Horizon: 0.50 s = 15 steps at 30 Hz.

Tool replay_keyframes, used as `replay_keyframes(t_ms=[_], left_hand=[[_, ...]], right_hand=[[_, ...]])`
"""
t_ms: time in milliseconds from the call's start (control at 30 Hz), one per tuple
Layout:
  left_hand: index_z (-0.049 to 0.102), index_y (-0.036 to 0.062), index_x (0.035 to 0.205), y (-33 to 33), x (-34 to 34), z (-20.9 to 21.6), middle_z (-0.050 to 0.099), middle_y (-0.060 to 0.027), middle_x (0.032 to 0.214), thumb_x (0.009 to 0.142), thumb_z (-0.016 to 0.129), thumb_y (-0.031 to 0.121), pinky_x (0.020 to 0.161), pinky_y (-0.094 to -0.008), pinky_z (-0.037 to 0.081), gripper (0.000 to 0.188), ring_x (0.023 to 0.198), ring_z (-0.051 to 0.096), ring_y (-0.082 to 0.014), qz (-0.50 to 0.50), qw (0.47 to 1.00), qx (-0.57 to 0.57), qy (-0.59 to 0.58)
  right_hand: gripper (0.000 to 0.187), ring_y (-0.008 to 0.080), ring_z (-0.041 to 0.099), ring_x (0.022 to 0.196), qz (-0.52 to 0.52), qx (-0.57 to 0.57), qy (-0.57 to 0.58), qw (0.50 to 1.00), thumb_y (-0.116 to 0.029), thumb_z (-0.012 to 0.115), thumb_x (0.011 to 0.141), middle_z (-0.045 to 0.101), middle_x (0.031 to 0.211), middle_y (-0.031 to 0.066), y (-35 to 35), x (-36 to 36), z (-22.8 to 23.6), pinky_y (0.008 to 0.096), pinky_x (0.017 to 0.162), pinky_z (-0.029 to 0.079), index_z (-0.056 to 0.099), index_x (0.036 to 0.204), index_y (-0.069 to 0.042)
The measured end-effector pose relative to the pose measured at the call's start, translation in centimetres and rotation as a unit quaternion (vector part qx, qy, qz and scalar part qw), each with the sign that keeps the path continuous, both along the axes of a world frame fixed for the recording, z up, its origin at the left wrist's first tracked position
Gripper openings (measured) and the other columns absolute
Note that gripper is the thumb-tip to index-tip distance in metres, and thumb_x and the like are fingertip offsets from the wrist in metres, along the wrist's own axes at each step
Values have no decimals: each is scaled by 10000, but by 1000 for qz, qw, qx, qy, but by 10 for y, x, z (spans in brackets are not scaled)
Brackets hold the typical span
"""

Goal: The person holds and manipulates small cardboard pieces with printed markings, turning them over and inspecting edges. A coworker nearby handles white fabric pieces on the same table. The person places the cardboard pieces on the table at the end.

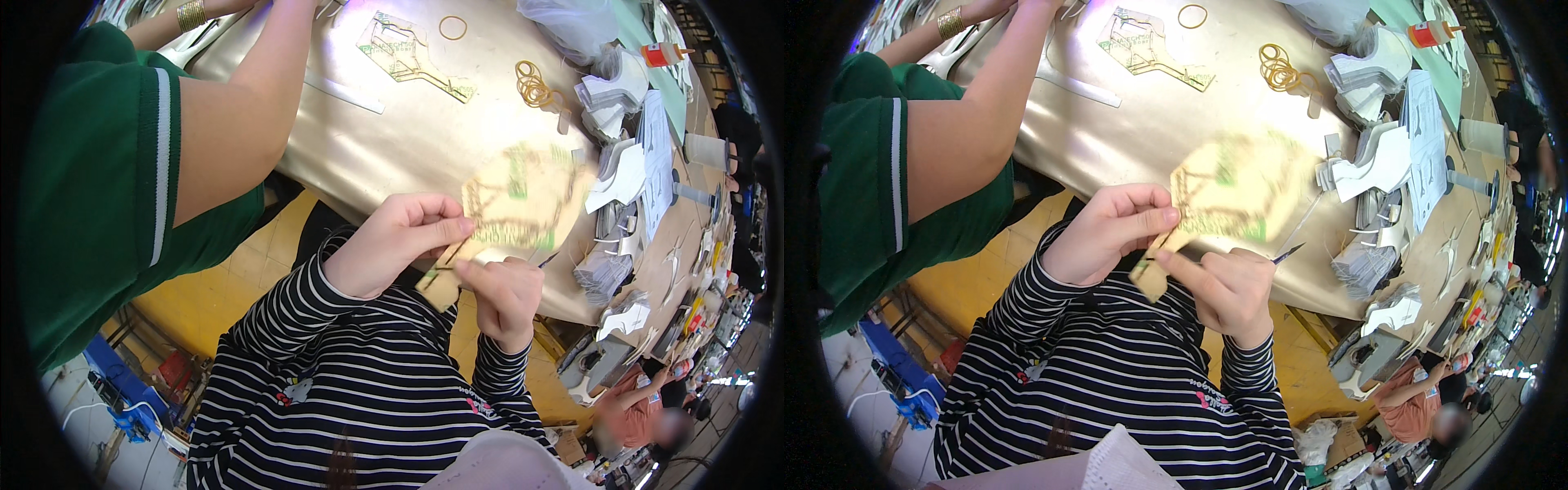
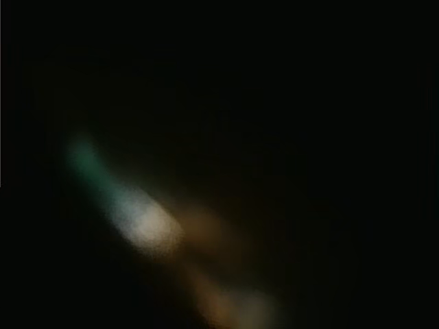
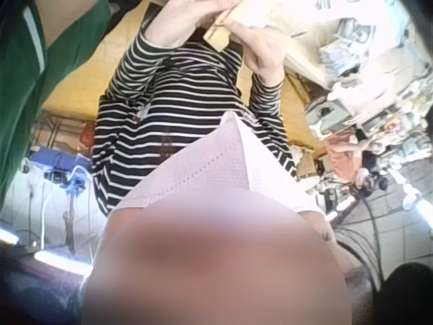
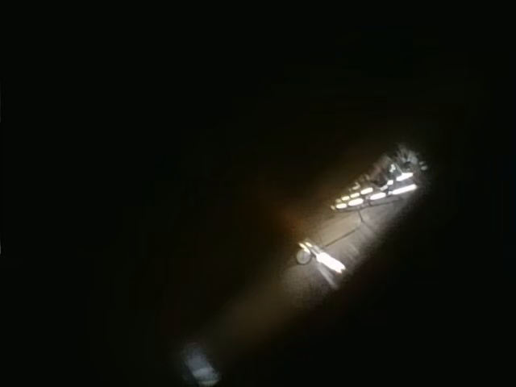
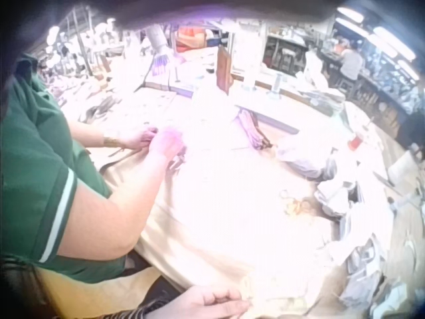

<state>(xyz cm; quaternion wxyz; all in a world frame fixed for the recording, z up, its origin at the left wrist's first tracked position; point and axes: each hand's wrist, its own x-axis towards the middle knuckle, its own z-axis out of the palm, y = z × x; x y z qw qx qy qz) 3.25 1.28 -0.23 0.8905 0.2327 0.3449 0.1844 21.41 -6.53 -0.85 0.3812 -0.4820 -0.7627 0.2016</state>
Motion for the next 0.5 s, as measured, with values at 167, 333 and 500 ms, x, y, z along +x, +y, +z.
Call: replay_keyframes(t_ms=[167,333,500], left_hand=[[605,27,923,-1,3,1,593,19,820,944,554,154,659,-168,436,139,721,525,-22,81,996,9,-18],[579,48,882,-7,12,-4,529,59,741,960,516,180,560,-165,343,166,635,425,0,109,991,74,15],[562,42,840,-14,18,-1,476,69,698,975,490,191,549,-166,308,213,620,381,-3,90,981,159,71]], right_hand=[[508,73,414,451,-166,-204,249,932,5,569,846,492,556,-10,-13,-22,4,227,450,316,423,1332,-19],[237,30,365,481,-188,-414,458,764,2,492,912,432,556,-46,-18,-25,10,178,448,240,427,1139,29],[87,29,366,484,-118,-442,483,747,-13,517,920,444,567,-37,-13,-22,9,184,443,248,523,987,41]])
